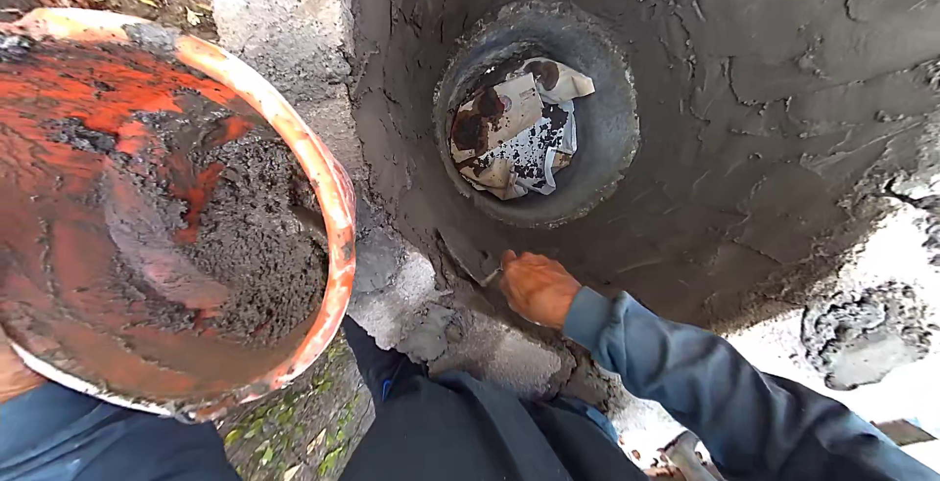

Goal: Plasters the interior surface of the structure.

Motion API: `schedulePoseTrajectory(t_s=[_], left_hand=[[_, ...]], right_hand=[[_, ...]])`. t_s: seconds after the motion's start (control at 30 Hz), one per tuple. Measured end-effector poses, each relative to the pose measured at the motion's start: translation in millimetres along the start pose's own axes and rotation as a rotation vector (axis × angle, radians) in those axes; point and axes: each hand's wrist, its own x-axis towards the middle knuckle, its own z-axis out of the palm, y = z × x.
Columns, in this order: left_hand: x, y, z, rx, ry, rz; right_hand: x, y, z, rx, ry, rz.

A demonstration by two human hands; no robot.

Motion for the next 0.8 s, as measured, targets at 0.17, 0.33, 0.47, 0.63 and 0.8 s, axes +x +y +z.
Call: schedulePoseTrajectory(t_s=[0.17, 0.33, 0.47, 0.63, 0.8], left_hand=[[44, -68, -46, 0.001, -0.240, 0.147], [29, -38, -22, -0.108, -0.143, 0.074], [42, -54, -30, -0.201, -0.327, 0.226], [38, -45, -27, -0.192, -0.379, 0.231], [19, -21, -14, -0.098, -0.349, 0.223]], right_hand=[[-7, -8, 7, -0.041, 0.066, -0.017], [-10, -3, 14, -0.089, 0.121, -0.081], [-18, -6, 17, -0.113, 0.153, -0.086], [-21, 1, 23, -0.166, 0.193, -0.104], [-24, 22, 40, -0.173, 0.225, -0.103]])
